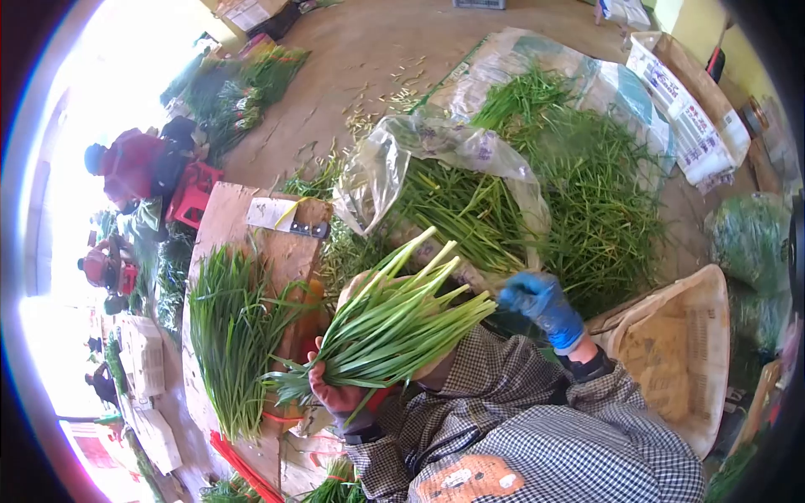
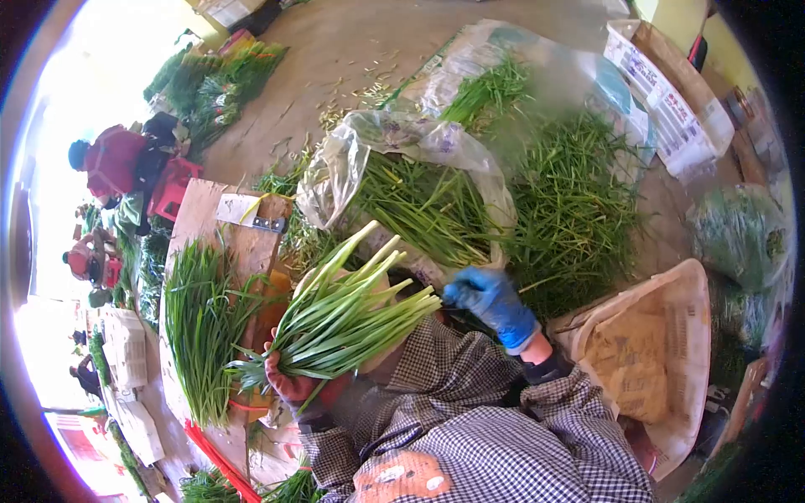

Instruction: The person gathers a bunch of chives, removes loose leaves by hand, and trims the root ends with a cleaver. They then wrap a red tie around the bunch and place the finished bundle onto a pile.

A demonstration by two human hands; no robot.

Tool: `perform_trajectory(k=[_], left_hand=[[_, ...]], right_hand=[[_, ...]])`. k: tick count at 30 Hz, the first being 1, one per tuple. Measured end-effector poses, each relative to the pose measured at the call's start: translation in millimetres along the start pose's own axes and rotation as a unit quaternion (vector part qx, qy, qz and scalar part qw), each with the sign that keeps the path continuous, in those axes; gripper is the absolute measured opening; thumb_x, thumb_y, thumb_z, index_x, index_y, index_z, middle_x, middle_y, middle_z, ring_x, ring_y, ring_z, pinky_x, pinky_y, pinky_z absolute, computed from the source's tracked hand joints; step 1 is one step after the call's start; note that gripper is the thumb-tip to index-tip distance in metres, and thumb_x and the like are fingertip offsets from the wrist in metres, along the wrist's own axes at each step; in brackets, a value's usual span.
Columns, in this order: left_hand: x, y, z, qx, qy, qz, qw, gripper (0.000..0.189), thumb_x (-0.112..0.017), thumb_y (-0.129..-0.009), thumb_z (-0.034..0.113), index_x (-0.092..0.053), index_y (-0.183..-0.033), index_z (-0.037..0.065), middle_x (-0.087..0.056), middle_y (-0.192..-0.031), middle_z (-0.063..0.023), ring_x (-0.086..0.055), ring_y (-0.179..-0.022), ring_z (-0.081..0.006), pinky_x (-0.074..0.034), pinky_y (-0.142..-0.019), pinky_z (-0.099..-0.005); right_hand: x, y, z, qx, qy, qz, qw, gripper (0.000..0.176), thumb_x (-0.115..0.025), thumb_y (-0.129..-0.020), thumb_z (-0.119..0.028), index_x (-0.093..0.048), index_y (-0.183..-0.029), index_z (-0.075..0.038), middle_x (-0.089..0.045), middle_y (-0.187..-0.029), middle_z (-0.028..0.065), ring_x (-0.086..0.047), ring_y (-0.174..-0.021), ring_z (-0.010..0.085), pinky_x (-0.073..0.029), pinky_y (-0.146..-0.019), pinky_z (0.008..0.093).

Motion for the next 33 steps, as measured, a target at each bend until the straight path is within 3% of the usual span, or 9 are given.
perform_trajectory(k=[4, 8, 11, 16, 21, 23, 29, 31, 33], left_hand=[[-22.3, 10.1, -0.9, -0.013, -0.019, -0.056, 0.998, 0.031, -0.054, -0.087, 0.007, -0.067, -0.115, 0.007, -0.057, -0.135, -0.018, -0.055, -0.122, -0.0371, -0.044, -0.104, -0.0604], [-34.8, 15.8, -6.6, 0.003, -0.005, -0.046, 0.999, 0.027, -0.053, -0.087, 0.006, -0.068, -0.11, 0.01, -0.056, -0.136, -0.0177, -0.055, -0.122, -0.0387, -0.045, -0.101, -0.0621], [-45.3, 19.0, -6.3, 0.001, -0.033, -0.078, 0.996, 0.024, -0.052, -0.087, 0.004, -0.068, -0.104, 0.01, -0.056, -0.136, -0.0181, -0.054, -0.123, -0.0396, -0.046, -0.1, -0.0627], [-62.1, 34.6, -2.5, -0.018, -0.072, -0.05, 0.996, 0.025, -0.05, -0.084, 0.002, -0.063, -0.102, 0.012, -0.056, -0.134, -0.0182, -0.055, -0.12, -0.0432, -0.047, -0.098, -0.063], [-93.1, 43.8, -18.1, -0.024, -0.093, -0.095, 0.991, 0.025, -0.052, -0.084, 0.005, -0.06, -0.104, 0.017, -0.055, -0.128, -0.0149, -0.056, -0.116, -0.0422, -0.049, -0.095, -0.0609], [-83.1, 37.8, -14.0, -0.048, -0.152, -0.131, 0.979, 0.023, -0.053, -0.085, 0.009, -0.058, -0.104, 0.02, -0.054, -0.13, -0.0128, -0.055, -0.117, -0.0431, -0.049, -0.095, -0.0615], [-91.6, 35.9, -9.4, -0.033, -0.095, -0.067, 0.993, 0.021, -0.053, -0.086, 0.012, -0.061, -0.105, 0.015, -0.053, -0.137, -0.0159, -0.054, -0.12, -0.0439, -0.048, -0.097, -0.0629], [-87.2, 40.1, -9.3, -0.039, -0.082, -0.032, 0.995, 0.021, -0.052, -0.087, 0.01, -0.064, -0.105, 0.014, -0.054, -0.138, -0.0167, -0.054, -0.122, -0.0432, -0.047, -0.097, -0.0659], [-77.9, 36.8, -4.1, -0.017, -0.071, -0.062, 0.995, 0.024, -0.051, -0.088, 0.009, -0.064, -0.107, 0.014, -0.053, -0.139, -0.0169, -0.053, -0.123, -0.0436, -0.047, -0.097, -0.0661]], right_hand=[[43.1, -15.9, -11.2, 0.041, 0.06, 0.057, 0.996, 0.025, -0.066, -0.094, -0.027, -0.068, -0.09, -0.003, -0.069, -0.077, 0.001, -0.058, -0.063, 0.0091, -0.049, -0.06, 0.0238], [5.5, -33.3, -45.3, 0.114, 0.012, 0.072, 0.991, 0.021, -0.069, -0.091, -0.024, -0.068, -0.088, -0.004, -0.068, -0.074, 0.0032, -0.059, -0.062, 0.0122, -0.048, -0.059, 0.0268], [-22.9, -40.7, -85.2, 0.256, 0.16, 0.083, 0.95, 0.019, -0.074, -0.086, -0.021, -0.067, -0.088, -0.004, -0.062, -0.07, 0.0111, -0.06, -0.058, 0.0222, -0.048, -0.057, 0.0337], [-0.4, -65.1, -101.8, 0.204, 0.258, 0.104, 0.938, 0.021, -0.073, -0.085, -0.026, -0.069, -0.083, -0.005, -0.064, -0.07, 0.0133, -0.063, -0.062, 0.0295, -0.049, -0.058, 0.0372], [-110.8, -75.4, -47.4, 0.139, 0.408, -0.153, 0.889, 0.032, -0.068, -0.088, -0.039, -0.072, -0.088, -0.007, -0.069, -0.078, 0.0118, -0.067, -0.071, 0.0268, -0.051, -0.066, 0.0362], [-144.6, -63.6, -47.7, 0.229, 0.241, -0.143, 0.932, 0.025, -0.07, -0.088, -0.03, -0.071, -0.089, -0.005, -0.068, -0.08, 0.0119, -0.067, -0.073, 0.0242, -0.051, -0.069, 0.0355], [-172.8, -28.9, -114.9, 0.16, -0.061, -0.259, 0.95, 0.014, -0.068, -0.087, -0.015, -0.07, -0.096, -0.004, -0.069, -0.083, 0.0094, -0.067, -0.08, 0.0202, -0.052, -0.077, 0.034], [-117.1, -52.4, -123.7, 0.167, -0.169, -0.156, 0.959, 0.009, -0.069, -0.087, -0.013, -0.071, -0.091, -0.005, -0.07, -0.085, 0.0035, -0.065, -0.079, 0.0135, -0.052, -0.075, 0.0288], [-40.3, -53.0, -154.0, 0.184, -0.036, 0.017, 0.982, 0.008, -0.068, -0.087, -0.013, -0.071, -0.088, -0.006, -0.071, -0.083, 0.0044, -0.065, -0.074, 0.0121, -0.053, -0.069, 0.0282]])
Point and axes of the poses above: each hand's wrist, its own y-axis away from the middle knuckle, its own x-axis out of the back of the hand, z = x × y, the point moved 8 cm from there along -y, towards the middle knuckle
